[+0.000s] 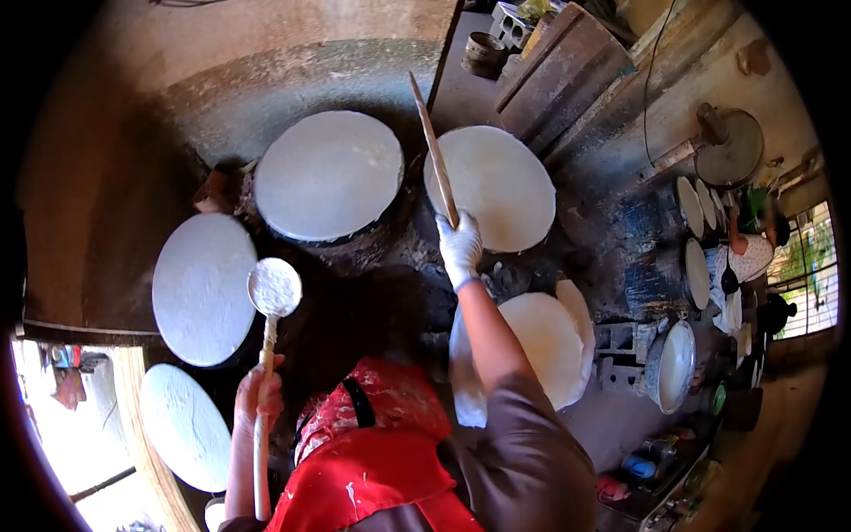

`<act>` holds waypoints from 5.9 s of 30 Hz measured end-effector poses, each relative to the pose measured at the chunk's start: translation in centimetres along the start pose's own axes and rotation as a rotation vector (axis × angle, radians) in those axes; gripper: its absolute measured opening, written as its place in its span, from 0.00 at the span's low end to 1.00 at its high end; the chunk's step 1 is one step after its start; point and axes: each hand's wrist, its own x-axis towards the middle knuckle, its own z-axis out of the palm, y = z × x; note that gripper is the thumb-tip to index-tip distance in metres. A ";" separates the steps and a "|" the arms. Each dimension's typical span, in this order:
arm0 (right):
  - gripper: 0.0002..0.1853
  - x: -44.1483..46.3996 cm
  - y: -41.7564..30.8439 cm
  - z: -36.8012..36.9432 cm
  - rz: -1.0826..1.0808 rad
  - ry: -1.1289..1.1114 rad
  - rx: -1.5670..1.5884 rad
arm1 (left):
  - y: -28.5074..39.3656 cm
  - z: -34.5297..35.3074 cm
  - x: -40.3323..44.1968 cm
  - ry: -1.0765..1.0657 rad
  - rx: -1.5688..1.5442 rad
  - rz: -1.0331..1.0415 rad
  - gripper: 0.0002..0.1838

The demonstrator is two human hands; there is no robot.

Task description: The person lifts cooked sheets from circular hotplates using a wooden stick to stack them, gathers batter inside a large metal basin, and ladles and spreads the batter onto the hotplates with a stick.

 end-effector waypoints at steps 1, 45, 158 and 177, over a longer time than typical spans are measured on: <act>0.26 2.8 0.0 1.6 -0.022 0.044 0.042 | -0.6 1.0 1.3 -0.008 0.005 -0.006 0.22; 0.20 -29.3 22.8 -20.4 1.131 1.196 0.687 | -6.8 9.3 8.8 -0.251 0.417 -0.337 0.20; 0.14 -91.6 15.8 -2.9 -0.429 -1.722 0.300 | -86.9 -8.9 -46.8 1.202 -1.454 1.300 0.25; 0.09 -110.3 20.7 -10.4 -2.750 -1.852 -0.317 | -83.0 -12.4 -46.1 1.288 -1.517 1.129 0.24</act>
